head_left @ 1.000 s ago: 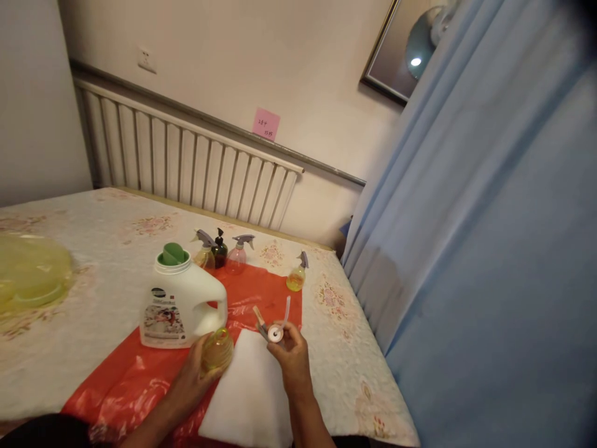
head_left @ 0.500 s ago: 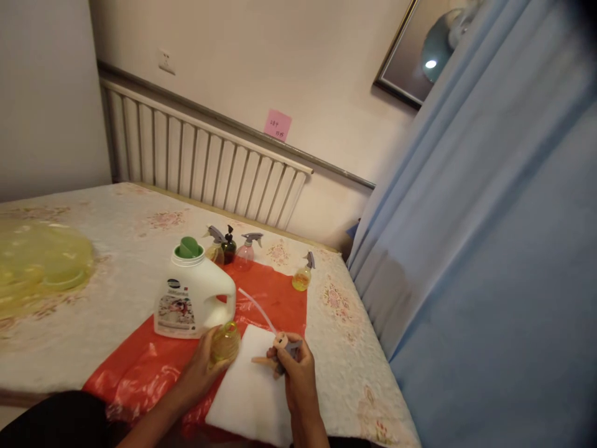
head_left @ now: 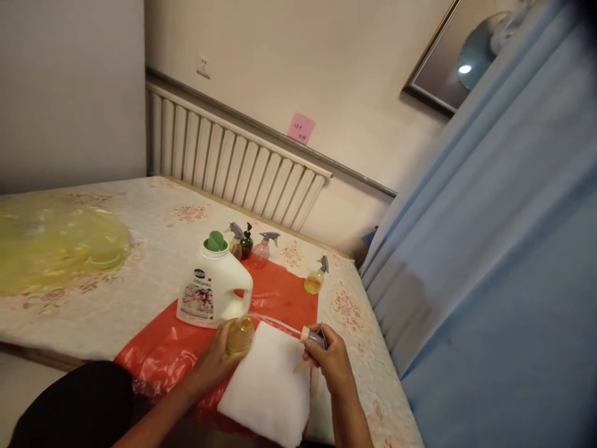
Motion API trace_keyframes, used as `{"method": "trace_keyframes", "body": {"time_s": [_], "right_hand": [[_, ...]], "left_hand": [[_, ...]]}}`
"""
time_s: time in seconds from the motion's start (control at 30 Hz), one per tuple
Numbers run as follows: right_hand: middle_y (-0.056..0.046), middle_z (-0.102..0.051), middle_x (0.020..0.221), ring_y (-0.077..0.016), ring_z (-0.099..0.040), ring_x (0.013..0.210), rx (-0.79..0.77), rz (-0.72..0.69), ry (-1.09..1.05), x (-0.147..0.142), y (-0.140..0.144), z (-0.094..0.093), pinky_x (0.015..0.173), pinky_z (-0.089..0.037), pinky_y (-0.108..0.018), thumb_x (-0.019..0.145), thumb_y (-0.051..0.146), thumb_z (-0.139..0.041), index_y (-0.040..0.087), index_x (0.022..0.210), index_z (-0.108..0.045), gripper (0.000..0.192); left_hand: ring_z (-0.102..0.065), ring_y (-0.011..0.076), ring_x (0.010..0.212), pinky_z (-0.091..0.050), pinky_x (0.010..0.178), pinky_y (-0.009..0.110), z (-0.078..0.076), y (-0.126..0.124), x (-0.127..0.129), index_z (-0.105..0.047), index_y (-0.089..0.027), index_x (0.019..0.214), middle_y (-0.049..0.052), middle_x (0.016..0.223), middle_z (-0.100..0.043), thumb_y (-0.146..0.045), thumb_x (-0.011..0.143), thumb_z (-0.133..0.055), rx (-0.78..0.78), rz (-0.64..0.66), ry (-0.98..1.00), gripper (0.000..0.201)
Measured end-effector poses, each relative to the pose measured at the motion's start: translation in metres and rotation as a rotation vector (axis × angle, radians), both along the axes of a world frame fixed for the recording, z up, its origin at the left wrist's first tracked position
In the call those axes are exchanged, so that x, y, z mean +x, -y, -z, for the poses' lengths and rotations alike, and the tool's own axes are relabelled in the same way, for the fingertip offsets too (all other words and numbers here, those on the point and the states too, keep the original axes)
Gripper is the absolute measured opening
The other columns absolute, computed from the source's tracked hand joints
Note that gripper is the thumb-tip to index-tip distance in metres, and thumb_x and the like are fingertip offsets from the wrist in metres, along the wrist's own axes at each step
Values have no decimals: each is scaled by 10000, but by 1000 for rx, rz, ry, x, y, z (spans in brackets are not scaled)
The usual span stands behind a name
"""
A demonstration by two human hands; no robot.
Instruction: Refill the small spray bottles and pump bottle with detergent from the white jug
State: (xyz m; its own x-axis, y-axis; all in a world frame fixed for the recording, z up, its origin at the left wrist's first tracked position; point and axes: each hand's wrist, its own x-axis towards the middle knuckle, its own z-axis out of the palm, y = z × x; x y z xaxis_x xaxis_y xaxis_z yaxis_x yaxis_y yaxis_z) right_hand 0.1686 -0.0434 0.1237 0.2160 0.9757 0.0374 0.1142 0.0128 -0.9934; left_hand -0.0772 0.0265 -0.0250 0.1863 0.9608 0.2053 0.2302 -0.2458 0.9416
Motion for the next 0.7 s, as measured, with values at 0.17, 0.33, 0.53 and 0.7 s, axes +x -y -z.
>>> {"method": "trace_keyframes", "body": {"time_s": [0.17,0.33,0.53,0.7], "right_hand": [[44,-594,624,-145,-601,512,-11,-35,224,-1,-4,-27,486,-483,-243,682,280,-706,175,784,-636,162],[48,-580,645,-145,-586,571,-17,-128,483,-5,-5,-57,531,-478,-245,713,234,-634,188,761,-593,79],[57,-547,654,-119,-518,611,34,-270,875,-19,-20,-88,567,-361,-226,776,192,-612,195,714,-561,80],[32,-597,683,-120,-508,634,66,-400,1279,-51,-52,-109,566,-288,-238,803,223,-653,189,736,-606,88]], "left_hand": [[-464,334,1374,-356,1174,549,1,0,-1,-318,-191,1406,171,1444,-472,-354,811,-626,-31,18,-8,689],[-509,320,1346,-420,1141,480,1,0,-2,-355,-196,1405,149,1422,-514,-351,794,-657,-40,7,-8,699],[-531,323,1321,-433,1126,485,1,0,-1,-377,-184,1394,142,1389,-542,-311,766,-652,-42,-11,6,697],[-527,331,1318,-423,1127,499,4,-2,0,-410,-191,1365,147,1373,-556,-300,747,-660,-3,-12,18,675]]}}
